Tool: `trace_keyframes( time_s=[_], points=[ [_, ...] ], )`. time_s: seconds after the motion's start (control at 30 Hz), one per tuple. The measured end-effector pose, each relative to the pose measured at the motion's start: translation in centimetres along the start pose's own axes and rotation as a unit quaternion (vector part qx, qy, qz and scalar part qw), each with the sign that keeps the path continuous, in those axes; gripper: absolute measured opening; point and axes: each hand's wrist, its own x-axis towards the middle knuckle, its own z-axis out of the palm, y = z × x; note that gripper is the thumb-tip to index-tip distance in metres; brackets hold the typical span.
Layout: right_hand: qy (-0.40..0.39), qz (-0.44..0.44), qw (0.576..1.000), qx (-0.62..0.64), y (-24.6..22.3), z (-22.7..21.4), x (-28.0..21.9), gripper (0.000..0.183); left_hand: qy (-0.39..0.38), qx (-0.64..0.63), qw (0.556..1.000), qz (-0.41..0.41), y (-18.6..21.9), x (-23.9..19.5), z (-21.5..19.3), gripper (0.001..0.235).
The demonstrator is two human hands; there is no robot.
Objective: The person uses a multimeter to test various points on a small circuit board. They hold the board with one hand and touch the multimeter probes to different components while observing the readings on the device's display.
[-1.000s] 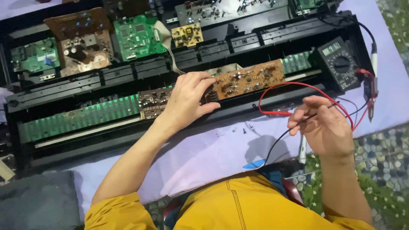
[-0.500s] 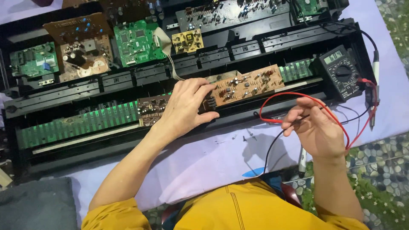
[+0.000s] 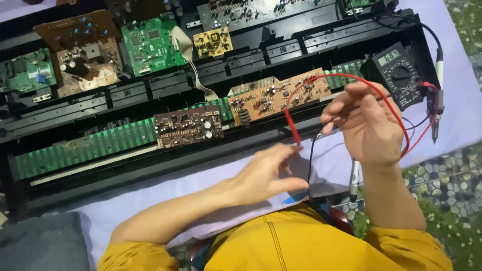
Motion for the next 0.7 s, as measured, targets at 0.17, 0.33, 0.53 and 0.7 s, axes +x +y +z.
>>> trace_keyframes(
  time_s=[0.17, 0.33, 0.53, 0.7],
  points=[
    [-0.005, 0.001, 1.000, -0.017, 0.2, 0.3, 0.5, 0.030, -0.084, -0.123, 0.989, -0.028, -2.3, -0.5, 4.4, 0.034],
    [-0.101, -0.029, 0.993, -0.054, 0.9, 0.6, 1.3, 0.036, -0.104, -0.148, 0.981, 0.067, -1.9, -0.9, 4.4, 0.033],
    [-0.005, -0.084, 0.979, -0.187, 3.9, -1.2, 1.4, 0.023, -0.029, -0.100, 0.985, 0.136, 4.0, -0.7, -0.6, 0.019],
    [-0.018, 0.021, 0.922, -0.387, 2.9, 0.5, 0.1, 0.018, 0.042, -0.014, 0.982, 0.186, 4.8, -0.8, -3.3, 0.023]
  ],
)
